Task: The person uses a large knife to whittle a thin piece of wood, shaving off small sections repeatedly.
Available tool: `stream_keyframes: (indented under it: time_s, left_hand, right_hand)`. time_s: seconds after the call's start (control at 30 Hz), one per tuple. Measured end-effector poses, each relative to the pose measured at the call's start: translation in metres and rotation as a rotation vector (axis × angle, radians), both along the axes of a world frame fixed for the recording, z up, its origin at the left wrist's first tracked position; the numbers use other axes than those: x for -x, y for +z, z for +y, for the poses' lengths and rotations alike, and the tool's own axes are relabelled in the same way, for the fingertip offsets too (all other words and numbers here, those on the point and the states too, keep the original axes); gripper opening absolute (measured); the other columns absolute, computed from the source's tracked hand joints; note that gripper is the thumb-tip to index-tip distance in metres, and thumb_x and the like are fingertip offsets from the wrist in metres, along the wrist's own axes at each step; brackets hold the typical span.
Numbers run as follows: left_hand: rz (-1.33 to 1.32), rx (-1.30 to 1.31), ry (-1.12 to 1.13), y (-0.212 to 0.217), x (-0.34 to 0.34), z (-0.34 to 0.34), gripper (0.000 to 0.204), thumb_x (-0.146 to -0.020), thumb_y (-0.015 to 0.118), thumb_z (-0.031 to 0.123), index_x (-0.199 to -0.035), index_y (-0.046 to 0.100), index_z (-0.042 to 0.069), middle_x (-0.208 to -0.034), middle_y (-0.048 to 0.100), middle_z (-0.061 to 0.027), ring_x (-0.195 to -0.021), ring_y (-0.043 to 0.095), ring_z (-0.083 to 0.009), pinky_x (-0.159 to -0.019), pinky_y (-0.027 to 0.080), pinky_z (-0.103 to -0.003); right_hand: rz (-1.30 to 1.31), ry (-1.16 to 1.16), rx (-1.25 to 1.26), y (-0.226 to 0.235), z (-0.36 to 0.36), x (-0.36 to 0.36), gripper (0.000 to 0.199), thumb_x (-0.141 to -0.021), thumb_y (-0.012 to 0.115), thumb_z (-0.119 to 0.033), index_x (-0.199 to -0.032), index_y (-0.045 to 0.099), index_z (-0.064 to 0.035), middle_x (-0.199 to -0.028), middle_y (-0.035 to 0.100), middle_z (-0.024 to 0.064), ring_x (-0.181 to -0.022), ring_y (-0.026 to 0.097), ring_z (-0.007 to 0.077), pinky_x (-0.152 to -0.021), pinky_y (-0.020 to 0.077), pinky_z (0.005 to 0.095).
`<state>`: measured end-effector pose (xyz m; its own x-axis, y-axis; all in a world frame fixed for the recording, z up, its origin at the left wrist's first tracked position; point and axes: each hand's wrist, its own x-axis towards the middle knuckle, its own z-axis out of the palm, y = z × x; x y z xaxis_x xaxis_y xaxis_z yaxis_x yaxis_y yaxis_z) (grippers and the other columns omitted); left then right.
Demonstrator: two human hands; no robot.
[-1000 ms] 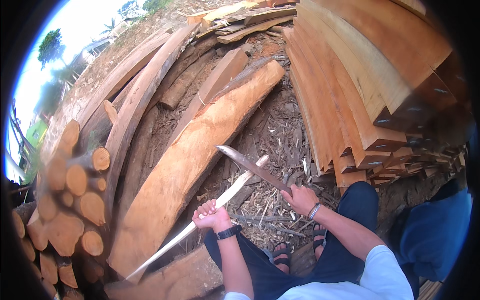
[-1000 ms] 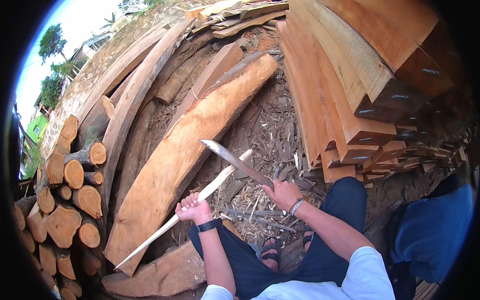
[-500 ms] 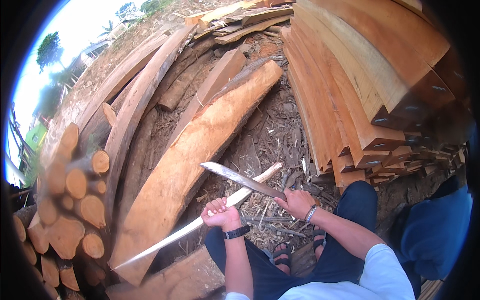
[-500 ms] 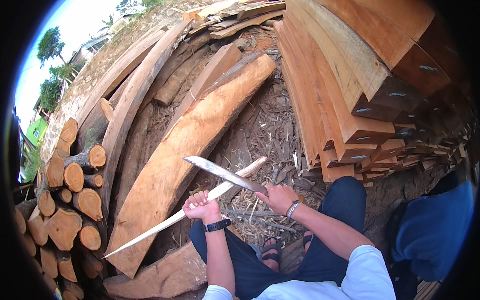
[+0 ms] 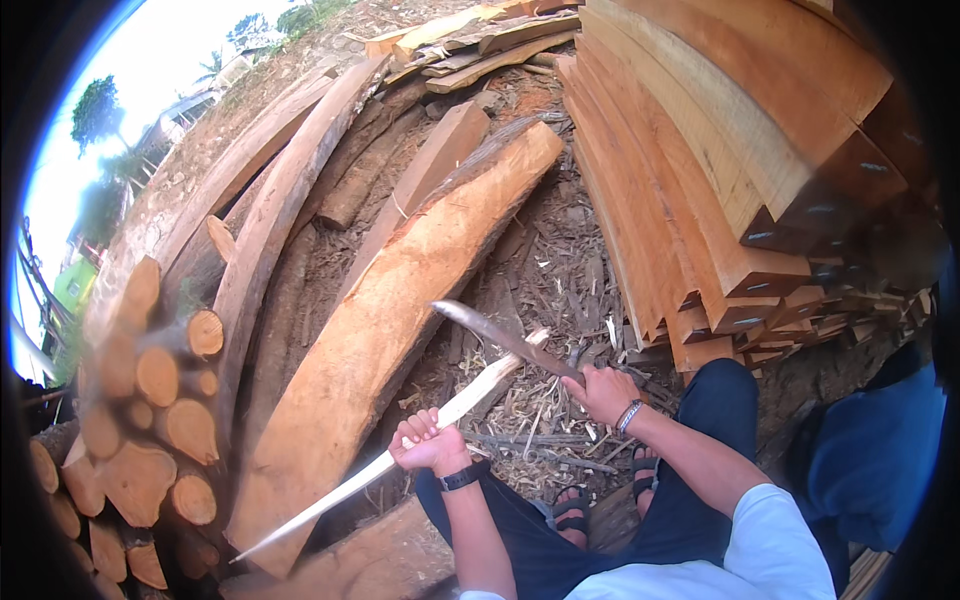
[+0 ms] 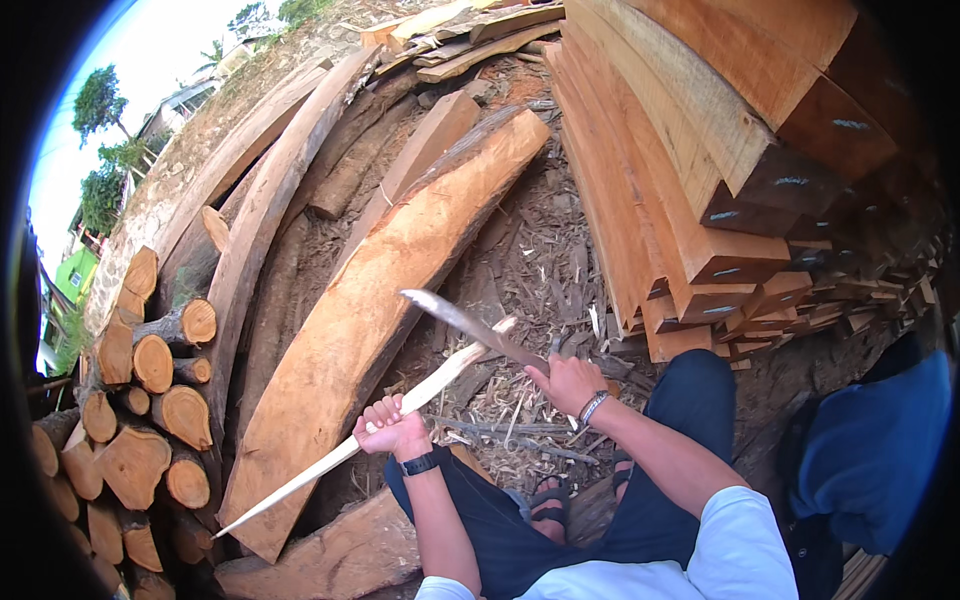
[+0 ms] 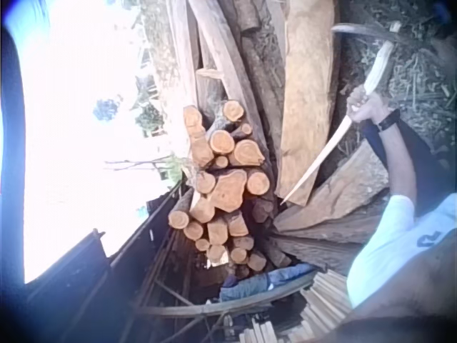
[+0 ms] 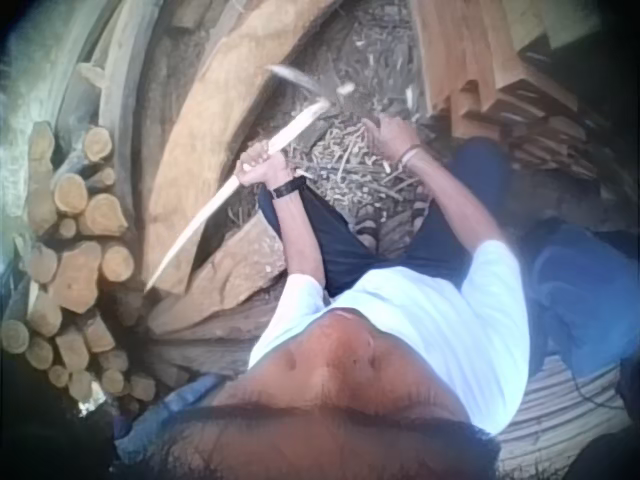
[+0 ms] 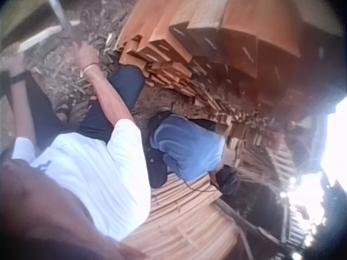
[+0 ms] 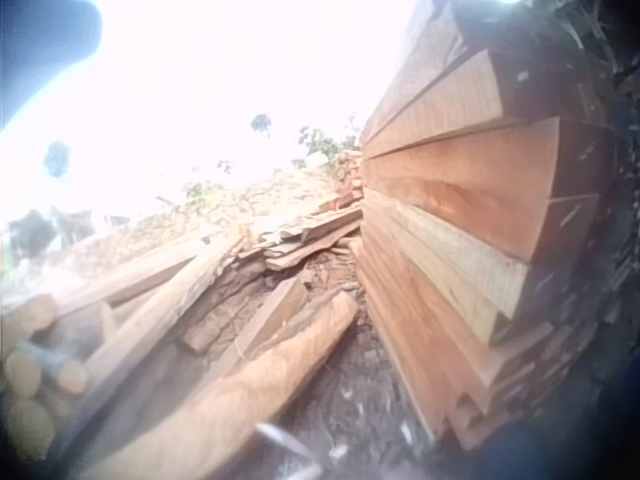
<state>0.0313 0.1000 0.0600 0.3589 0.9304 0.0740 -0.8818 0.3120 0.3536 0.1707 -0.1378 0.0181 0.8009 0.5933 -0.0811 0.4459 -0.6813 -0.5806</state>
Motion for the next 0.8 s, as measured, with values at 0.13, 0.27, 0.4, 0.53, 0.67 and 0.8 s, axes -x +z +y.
stream_keyframes:
  time_s: [0.13,0.27,0.4,0.53,0.67,0.8]
  left_hand:
    - [0.006,0.023,-0.005,0.004,-0.005,-0.004,0.033,-0.077,0.045,0.027,-0.050,0.028,0.018,-0.043,0.024,0.0006,-0.040,0.023,-0.0129,-0.049,0.025,-0.028]
    - [0.084,-0.019,0.005,0.000,-0.015,-0.017,0.034,-0.078,0.045,0.027,-0.050,0.027,0.018,-0.043,0.025,0.0009,-0.041,0.023,-0.0126,-0.049,0.024,-0.028]
    - [-0.058,-0.006,0.004,0.001,0.008,0.010,0.035,-0.077,0.047,0.027,-0.050,0.027,0.018,-0.043,0.025,0.0006,-0.041,0.024,-0.0128,-0.050,0.025,-0.028]
    - [-0.003,-0.009,-0.029,0.003,-0.003,-0.001,0.034,-0.077,0.046,0.027,-0.050,0.028,0.018,-0.043,0.025,0.0005,-0.041,0.024,-0.0129,-0.050,0.026,-0.028]
    - [0.035,0.014,-0.044,0.000,-0.008,-0.011,0.035,-0.078,0.046,0.028,-0.050,0.027,0.018,-0.044,0.026,0.0010,-0.041,0.024,-0.0127,-0.050,0.026,-0.028]
    - [-0.024,-0.052,0.026,0.008,0.014,0.014,0.035,-0.078,0.046,0.029,-0.050,0.028,0.018,-0.044,0.023,0.0012,-0.041,0.025,-0.0129,-0.049,0.025,-0.029]
  right_hand:
    - [0.038,-0.024,-0.050,-0.015,-0.001,0.000,0.065,-0.099,0.041,-0.057,-0.095,0.064,0.0042,-0.076,0.068,0.0267,-0.076,0.069,0.0435,-0.071,0.0536,0.0546]
    - [-0.028,0.085,-0.024,-0.009,0.002,0.014,0.065,-0.099,0.042,-0.057,-0.095,0.064,0.0044,-0.075,0.068,0.0267,-0.075,0.069,0.0436,-0.071,0.0537,0.0545]
    - [-0.002,0.001,-0.029,0.000,-0.002,-0.002,0.066,-0.099,0.041,-0.056,-0.095,0.064,0.0052,-0.075,0.067,0.0281,-0.076,0.069,0.0440,-0.070,0.0537,0.0545]
    - [0.043,-0.038,-0.071,-0.013,-0.002,-0.001,0.066,-0.099,0.042,-0.056,-0.094,0.064,0.0055,-0.076,0.067,0.0283,-0.076,0.069,0.0446,-0.070,0.0536,0.0549]
    - [-0.013,0.083,-0.020,-0.005,0.004,0.009,0.063,-0.099,0.042,-0.056,-0.098,0.064,0.0026,-0.077,0.068,0.0265,-0.076,0.069,0.0435,-0.070,0.0536,0.0546]
    - [0.047,-0.084,-0.047,-0.006,-0.002,-0.007,0.064,-0.099,0.042,-0.056,-0.093,0.065,0.0034,-0.076,0.068,0.0274,-0.076,0.068,0.0448,-0.072,0.0532,0.0545]
